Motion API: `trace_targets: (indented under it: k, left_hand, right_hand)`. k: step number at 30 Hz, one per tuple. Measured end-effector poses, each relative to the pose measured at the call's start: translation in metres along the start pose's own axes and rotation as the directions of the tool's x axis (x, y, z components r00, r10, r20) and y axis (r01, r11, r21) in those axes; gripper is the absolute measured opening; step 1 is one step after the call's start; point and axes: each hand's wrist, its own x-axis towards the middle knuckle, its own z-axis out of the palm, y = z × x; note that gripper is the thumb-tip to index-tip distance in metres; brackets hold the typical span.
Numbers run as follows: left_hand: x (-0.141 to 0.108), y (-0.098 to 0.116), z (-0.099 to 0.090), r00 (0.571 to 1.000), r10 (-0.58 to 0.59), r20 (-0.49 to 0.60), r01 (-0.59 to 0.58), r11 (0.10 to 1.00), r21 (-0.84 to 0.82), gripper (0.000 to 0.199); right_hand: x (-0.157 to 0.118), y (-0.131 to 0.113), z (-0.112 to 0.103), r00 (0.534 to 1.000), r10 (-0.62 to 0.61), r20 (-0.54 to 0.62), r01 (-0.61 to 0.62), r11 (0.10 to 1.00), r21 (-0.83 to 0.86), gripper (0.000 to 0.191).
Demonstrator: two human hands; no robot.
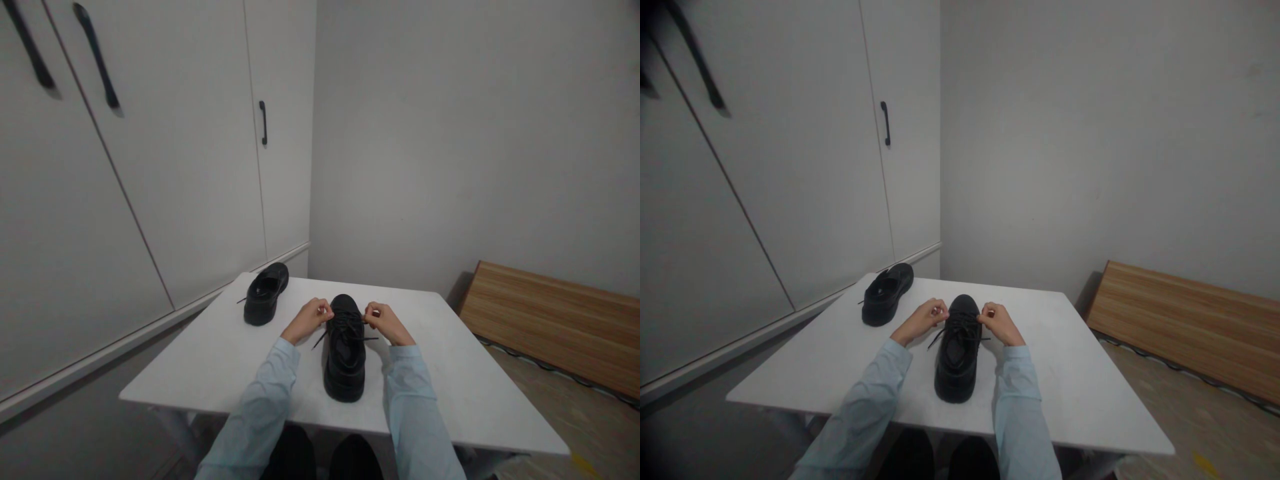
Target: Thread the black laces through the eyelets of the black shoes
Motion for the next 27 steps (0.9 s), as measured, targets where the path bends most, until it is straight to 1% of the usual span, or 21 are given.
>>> trace_targets:
  k: [3,5,6,8,10,12,13,15,17,20,24,27]
  left_hand:
    - [0.002,0.001,0.001,0.999,0.029,-0.037,-0.029,0.999,-0.012,0.019]
    - [0.004,0.001,0.001,0.999,0.013,-0.053,-0.017,0.997,-0.071,0.027]
    - [0.004,0.001,0.001,0.998,-0.005,-0.059,-0.001,0.994,-0.106,0.031]
    - [0.004,0.002,0.000,0.997,-0.046,-0.059,0.037,0.988,-0.152,0.037]
    - [0.002,0.004,-0.003,0.997,-0.078,-0.010,0.075,0.985,-0.158,0.038]
    - [0.000,0.007,-0.005,0.991,-0.098,0.089,0.111,0.982,-0.153,0.040]
    - [-0.002,0.008,-0.006,0.984,-0.106,0.146,0.128,0.980,-0.151,0.040]
    - [-0.004,0.009,-0.008,0.963,-0.116,0.243,0.156,0.976,-0.150,0.041]
    - [-0.004,0.008,-0.008,0.944,-0.126,0.306,0.175,0.975,-0.137,0.042]
    - [-0.004,0.004,-0.009,0.931,-0.121,0.345,0.169,0.979,-0.112,0.043]
    - [-0.003,0.004,-0.011,0.938,-0.077,0.338,0.119,0.987,-0.106,0.041]
    - [-0.004,0.010,-0.012,0.946,-0.065,0.317,0.112,0.985,-0.134,0.041]
  right_hand:
    - [-0.002,-0.002,-0.002,1.000,0.007,-0.006,-0.006,0.999,0.042,0.032]
    - [-0.003,0.000,-0.005,0.999,0.030,0.017,-0.030,0.999,0.021,0.042]
    - [-0.003,0.001,-0.007,0.998,0.044,0.045,-0.044,0.999,0.003,0.047]
    - [-0.004,0.006,-0.010,0.989,0.055,0.138,-0.052,0.998,-0.027,0.054]
    - [-0.005,0.008,-0.014,0.964,0.049,0.263,-0.041,0.999,-0.034,0.056]
    - [-0.008,0.009,-0.016,0.921,0.046,0.387,-0.043,0.999,-0.015,0.051]
    - [-0.009,0.008,-0.016,0.899,0.050,0.436,-0.053,0.999,-0.007,0.048]
    - [-0.011,0.005,-0.017,0.868,0.068,0.492,-0.079,0.997,0.002,0.042]
    - [-0.012,0.002,-0.016,0.861,0.078,0.503,-0.091,0.996,0.001,0.039]
    - [-0.014,-0.003,-0.015,0.875,0.061,0.481,-0.083,0.996,0.024,0.036]
    - [-0.015,-0.011,-0.015,0.902,-0.003,0.432,-0.032,0.997,0.073,0.032]
    - [-0.017,-0.017,-0.014,0.936,-0.085,0.342,0.046,0.992,0.120,0.028]
